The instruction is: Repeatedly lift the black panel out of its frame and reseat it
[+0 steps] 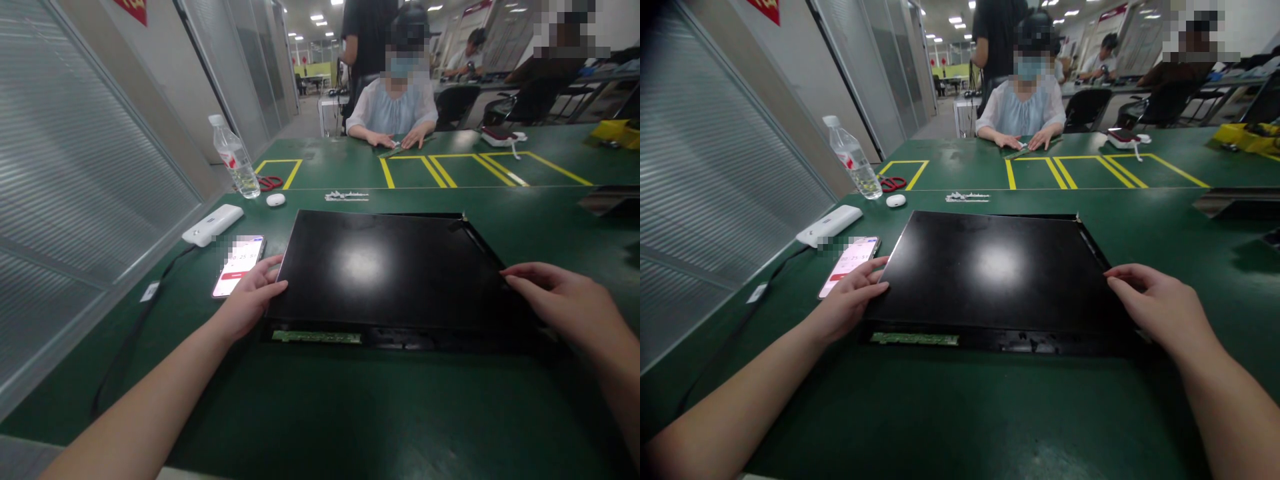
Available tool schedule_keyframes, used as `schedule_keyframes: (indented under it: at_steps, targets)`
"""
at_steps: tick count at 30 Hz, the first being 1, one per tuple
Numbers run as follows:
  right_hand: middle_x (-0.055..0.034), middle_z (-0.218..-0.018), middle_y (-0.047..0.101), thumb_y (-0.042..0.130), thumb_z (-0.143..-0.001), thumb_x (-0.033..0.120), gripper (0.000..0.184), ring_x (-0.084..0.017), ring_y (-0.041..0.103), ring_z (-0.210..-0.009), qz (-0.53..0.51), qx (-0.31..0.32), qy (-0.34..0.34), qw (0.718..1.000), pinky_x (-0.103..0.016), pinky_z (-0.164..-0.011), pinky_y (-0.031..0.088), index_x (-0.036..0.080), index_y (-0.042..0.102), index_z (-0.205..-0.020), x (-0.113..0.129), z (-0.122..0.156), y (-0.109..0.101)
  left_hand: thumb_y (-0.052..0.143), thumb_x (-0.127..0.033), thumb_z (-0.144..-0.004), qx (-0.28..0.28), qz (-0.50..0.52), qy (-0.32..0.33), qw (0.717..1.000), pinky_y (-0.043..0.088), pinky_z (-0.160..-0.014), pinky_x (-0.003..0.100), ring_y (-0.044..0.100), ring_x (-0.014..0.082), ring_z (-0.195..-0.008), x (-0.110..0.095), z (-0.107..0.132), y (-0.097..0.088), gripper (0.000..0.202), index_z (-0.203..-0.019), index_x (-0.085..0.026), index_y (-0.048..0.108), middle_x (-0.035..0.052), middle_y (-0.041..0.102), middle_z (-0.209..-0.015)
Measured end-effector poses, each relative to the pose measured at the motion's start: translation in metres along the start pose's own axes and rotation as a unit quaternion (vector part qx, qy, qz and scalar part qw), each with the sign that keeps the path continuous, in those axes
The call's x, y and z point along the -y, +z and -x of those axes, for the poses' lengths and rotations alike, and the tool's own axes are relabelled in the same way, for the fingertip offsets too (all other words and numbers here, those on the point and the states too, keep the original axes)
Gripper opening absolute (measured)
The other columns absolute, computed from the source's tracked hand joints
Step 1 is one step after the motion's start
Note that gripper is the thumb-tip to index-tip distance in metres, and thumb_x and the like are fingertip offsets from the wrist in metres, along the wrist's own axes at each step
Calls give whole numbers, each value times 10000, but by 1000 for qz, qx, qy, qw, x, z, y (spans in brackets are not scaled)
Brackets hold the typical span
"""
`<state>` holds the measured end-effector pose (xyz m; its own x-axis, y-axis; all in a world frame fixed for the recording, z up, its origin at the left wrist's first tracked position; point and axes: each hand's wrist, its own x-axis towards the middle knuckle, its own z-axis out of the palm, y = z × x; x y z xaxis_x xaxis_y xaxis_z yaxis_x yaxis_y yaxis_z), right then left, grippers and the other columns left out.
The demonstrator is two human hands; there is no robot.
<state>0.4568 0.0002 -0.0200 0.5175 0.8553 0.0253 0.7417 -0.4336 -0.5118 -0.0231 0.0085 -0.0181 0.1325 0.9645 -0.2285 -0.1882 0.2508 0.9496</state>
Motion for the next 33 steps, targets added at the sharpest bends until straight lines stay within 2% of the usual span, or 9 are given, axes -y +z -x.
schedule_keyframes:
  at_steps: [5, 10, 13, 17, 21, 25, 29, 33]
  targets:
    - [-34, -718, 734, 587, -560, 620, 529, -314, 682, -696, -16, 8, 20, 1000, -445, -663, 482, 295, 773, -934, -3, -1, -1, 852, -171, -771, 8, -9, 5, 1000, 647, -899, 434, 796, 329, -1029, 1, 0, -1, 639, -1351, -192, 585, 104, 826, -1133]
    - [-39, -758, 740, 580, -557, 614, 535, -278, 665, -647, -25, 10, 41, 999, -441, -690, 488, 272, 759, -928, 10, 5, -6, 861, -167, -752, 3, -8, 0, 1000, 658, -865, 414, 800, 326, -1014, 0, 0, -1, 677, -1364, -184, 573, 102, 831, -1117]
    - [-55, -838, 762, 552, -613, 627, 588, -230, 607, -543, -45, 6, 40, 998, -427, -631, 483, 252, 745, -1023, 16, 10, -8, 851, -165, -751, 1, -5, -1, 1000, 657, -870, 414, 795, 335, -1036, 1, 0, -1, 693, -1381, -178, 563, 109, 829, -1129]
    - [-88, -822, 766, 484, -723, 674, 675, -199, 533, -468, -81, 5, 17, 997, -390, -529, 457, 219, 707, -1171, 14, 12, -7, 840, -154, -745, 2, -10, 3, 1000, 655, -879, 433, 790, 345, -1055, 1, -1, -2, 784, -1458, -193, 517, 100, 832, -1121]
    - [-106, -814, 769, 486, -754, 682, 649, -197, 529, -450, -91, 22, 0, 996, -379, -492, 449, 203, 707, -1132, 5, 8, -5, 846, -185, -758, 12, -17, 8, 1000, 653, -883, 425, 787, 344, -1059, 1, -1, -3, 731, -1431, -182, 558, 117, 827, -1143]
    - [-71, -629, 688, 495, -734, 696, 629, -220, 532, -449, -86, 24, -4, 996, -381, -491, 436, 205, 718, -1058, 5, 7, -6, 860, -200, -752, 10, -18, 14, 1000, 659, -858, 438, 797, 341, -1018, 2, 0, -2, 712, -1405, -189, 577, 117, 826, -1142]
    - [-30, -532, 596, 507, -701, 691, 642, -235, 534, -465, -80, 25, 26, 996, -384, -512, 429, 212, 711, -1077, 13, 9, -8, 881, -243, -743, 1, -22, 23, 1000, 627, -948, 508, 772, 373, -1088, 4, 0, -1, 720, -1403, -190, 597, 124, 818, -1167]
    - [-13, -518, 563, 523, -667, 704, 666, -243, 544, -490, -69, 25, 42, 996, -384, -530, 416, 223, 700, -1093, 15, 10, -7, 895, -287, -750, -19, -54, 76, 995, 503, -1136, 513, 619, 398, -1351, 6, 0, -2, 607, -1322, -218, 704, 124, 736, -1373]
